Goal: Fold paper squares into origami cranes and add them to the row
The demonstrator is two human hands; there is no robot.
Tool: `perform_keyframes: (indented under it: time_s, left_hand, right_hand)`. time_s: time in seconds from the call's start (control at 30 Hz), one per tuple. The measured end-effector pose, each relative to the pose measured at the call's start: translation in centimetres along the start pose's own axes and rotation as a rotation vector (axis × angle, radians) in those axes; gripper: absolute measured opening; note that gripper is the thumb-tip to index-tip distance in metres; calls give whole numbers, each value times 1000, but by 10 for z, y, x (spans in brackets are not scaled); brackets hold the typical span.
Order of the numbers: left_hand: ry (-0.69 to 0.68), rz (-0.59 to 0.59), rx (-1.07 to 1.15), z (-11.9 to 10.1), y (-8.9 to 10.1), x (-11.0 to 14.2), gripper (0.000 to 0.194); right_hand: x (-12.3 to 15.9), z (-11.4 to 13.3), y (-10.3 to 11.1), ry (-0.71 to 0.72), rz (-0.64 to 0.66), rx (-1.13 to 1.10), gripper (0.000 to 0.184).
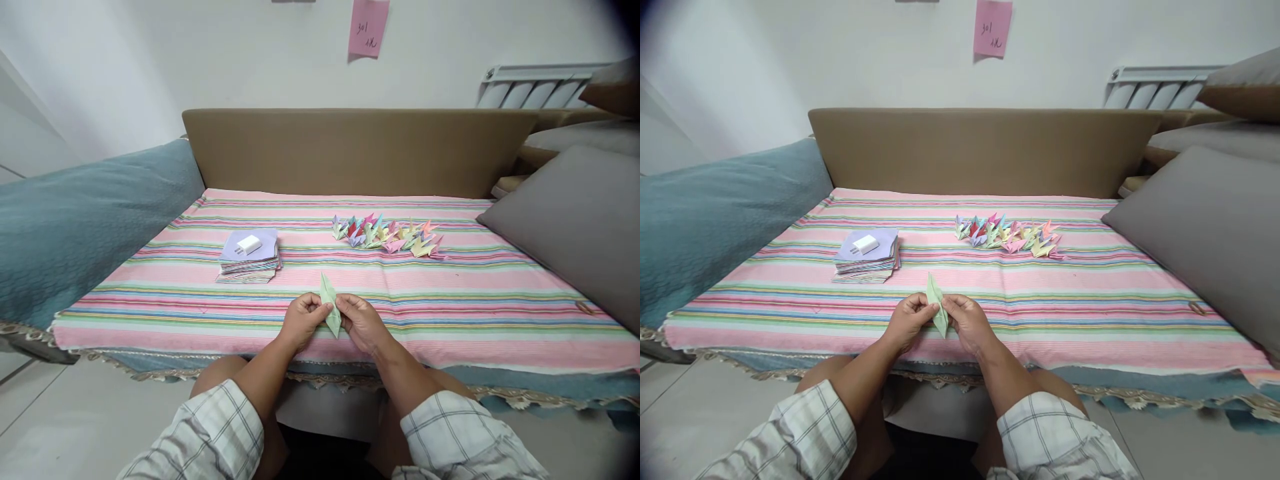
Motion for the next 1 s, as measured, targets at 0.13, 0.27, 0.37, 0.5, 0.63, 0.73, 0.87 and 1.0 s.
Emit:
perform_keyframes:
  time_s: [0.13, 0.27, 0.37, 0.5, 0.63, 0.73, 0.87, 1.0]
  left_hand:
    - [-115, -57, -134, -10, 5, 2, 30]
    - [-286, -84, -315, -27, 3, 7, 24]
    - [-211, -47, -191, -22, 0, 6, 26]
    - [-40, -35, 102, -8, -1, 4, 37]
    - [93, -8, 186, 3, -3, 3, 38]
    - [106, -20, 205, 3, -2, 3, 34]
    - [79, -40, 190, -1, -2, 4, 34]
    - [56, -50, 146, -5, -2, 5, 35]
  right_hand:
    - [0, 1, -2, 51, 20, 55, 33]
    - [-1, 0, -2, 54, 3, 56, 32]
    - [-2, -1, -1, 42, -13, 34, 31]
    - [-2, -1, 1, 28, -23, 2, 32]
    - [-3, -2, 1, 42, -13, 4, 29]
    - [-3, -3, 1, 48, -19, 22, 29]
    - [-3, -3, 0, 53, -27, 53, 30]
    - [-3, -4, 2, 72, -45, 104, 31]
Point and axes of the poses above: each hand's wrist, its own x-axis away from the middle knuckle, its own y-axis out of the back of the hand, z = x × y, the point moved 8 cm from there along -x, towards the middle knuckle, and after that the axes turned 6 degrees about x, right-handed, at the moved point
